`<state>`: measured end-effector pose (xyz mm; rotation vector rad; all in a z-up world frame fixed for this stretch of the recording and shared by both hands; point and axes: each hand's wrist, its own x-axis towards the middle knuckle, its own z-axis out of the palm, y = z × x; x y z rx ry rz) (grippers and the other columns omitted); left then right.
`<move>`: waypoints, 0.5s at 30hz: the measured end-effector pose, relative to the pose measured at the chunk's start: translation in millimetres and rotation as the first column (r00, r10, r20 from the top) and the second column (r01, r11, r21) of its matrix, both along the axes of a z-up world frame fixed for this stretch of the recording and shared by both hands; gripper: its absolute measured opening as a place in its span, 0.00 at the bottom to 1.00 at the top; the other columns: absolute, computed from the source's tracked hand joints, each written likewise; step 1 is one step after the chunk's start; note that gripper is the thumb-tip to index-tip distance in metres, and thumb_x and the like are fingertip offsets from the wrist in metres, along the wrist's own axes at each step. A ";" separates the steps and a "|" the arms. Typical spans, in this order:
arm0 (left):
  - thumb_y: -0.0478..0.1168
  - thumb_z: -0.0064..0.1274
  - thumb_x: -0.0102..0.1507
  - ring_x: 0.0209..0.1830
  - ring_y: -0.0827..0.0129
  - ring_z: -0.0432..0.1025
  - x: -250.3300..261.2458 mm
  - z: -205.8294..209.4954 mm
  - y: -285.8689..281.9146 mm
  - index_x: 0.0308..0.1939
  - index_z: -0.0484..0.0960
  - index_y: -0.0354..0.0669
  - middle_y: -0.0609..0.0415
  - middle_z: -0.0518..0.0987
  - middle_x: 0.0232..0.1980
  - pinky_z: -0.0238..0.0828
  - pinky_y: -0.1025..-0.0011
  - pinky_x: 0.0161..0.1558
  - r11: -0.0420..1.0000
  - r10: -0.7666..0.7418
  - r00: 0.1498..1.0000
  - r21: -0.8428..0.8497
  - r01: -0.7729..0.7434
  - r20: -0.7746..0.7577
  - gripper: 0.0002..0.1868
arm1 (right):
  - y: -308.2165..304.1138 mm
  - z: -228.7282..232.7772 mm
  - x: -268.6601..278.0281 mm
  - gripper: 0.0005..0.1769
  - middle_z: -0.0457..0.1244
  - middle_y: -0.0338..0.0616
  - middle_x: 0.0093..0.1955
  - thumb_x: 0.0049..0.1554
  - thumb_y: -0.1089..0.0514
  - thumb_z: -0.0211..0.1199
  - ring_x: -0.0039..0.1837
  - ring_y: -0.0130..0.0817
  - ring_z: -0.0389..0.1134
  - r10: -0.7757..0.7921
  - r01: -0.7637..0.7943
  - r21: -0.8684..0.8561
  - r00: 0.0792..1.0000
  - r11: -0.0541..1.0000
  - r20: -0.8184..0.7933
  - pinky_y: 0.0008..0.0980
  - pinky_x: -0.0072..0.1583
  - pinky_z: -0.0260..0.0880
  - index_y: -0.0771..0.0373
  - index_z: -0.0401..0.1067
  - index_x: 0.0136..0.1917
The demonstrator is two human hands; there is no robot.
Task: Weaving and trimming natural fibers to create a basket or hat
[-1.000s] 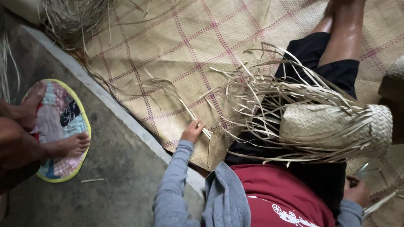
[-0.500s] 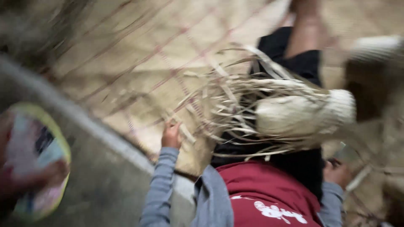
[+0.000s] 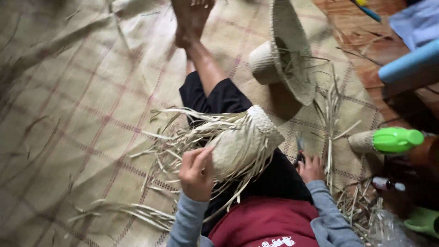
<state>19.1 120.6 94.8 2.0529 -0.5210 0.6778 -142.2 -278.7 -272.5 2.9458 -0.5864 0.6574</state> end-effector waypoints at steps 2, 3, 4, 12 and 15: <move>0.33 0.60 0.61 0.35 0.61 0.79 5.5 -18.2 -23.5 0.48 0.91 0.51 0.56 0.82 0.39 0.78 0.67 0.45 0.999 -0.044 0.998 0.013 0.045 -0.035 0.13 | 1.7 -13.6 -9.6 0.30 0.59 0.47 0.49 0.51 0.34 0.67 0.53 0.54 0.69 -0.037 0.037 0.003 0.999 0.999 -0.030 0.48 0.46 0.76 0.44 0.75 0.64; 0.35 0.63 0.60 0.33 0.64 0.78 7.9 -27.7 -34.8 0.48 0.90 0.50 0.57 0.81 0.36 0.77 0.67 0.42 0.997 -0.070 0.995 0.022 0.071 -0.069 0.13 | 2.9 -20.8 -13.3 0.32 0.57 0.43 0.49 0.55 0.32 0.64 0.51 0.50 0.68 -0.056 0.057 0.004 0.997 0.998 -0.059 0.47 0.42 0.77 0.36 0.72 0.71; 0.35 0.63 0.60 0.33 0.64 0.78 7.7 -24.0 -43.7 0.48 0.90 0.50 0.57 0.81 0.36 0.77 0.67 0.42 0.996 -0.082 0.994 0.028 0.084 -0.072 0.13 | 3.9 -15.0 -14.5 0.32 0.57 0.43 0.49 0.55 0.32 0.64 0.51 0.50 0.68 -0.069 0.069 0.010 0.996 0.998 -0.062 0.47 0.42 0.77 0.36 0.72 0.71; 0.67 0.59 0.62 0.34 0.57 0.76 15.6 -16.0 -90.1 0.41 0.80 0.53 0.58 0.74 0.33 0.75 0.61 0.37 0.899 0.121 0.986 0.435 -0.061 -0.111 0.24 | 0.3 -29.4 -32.1 0.52 0.62 0.51 0.63 0.48 0.34 0.71 0.59 0.56 0.73 -0.141 0.332 0.287 0.837 0.898 -0.529 0.58 0.58 0.75 0.34 0.53 0.81; 0.64 0.60 0.61 0.34 0.58 0.77 21.8 -31.2 -95.5 0.38 0.78 0.55 0.60 0.73 0.33 0.75 0.62 0.36 0.881 0.128 0.984 0.471 -0.055 -0.125 0.21 | -7.3 -40.7 -32.8 0.46 0.63 0.52 0.61 0.49 0.41 0.69 0.60 0.62 0.73 -0.166 0.404 0.380 0.835 0.832 -0.525 0.60 0.56 0.75 0.35 0.56 0.78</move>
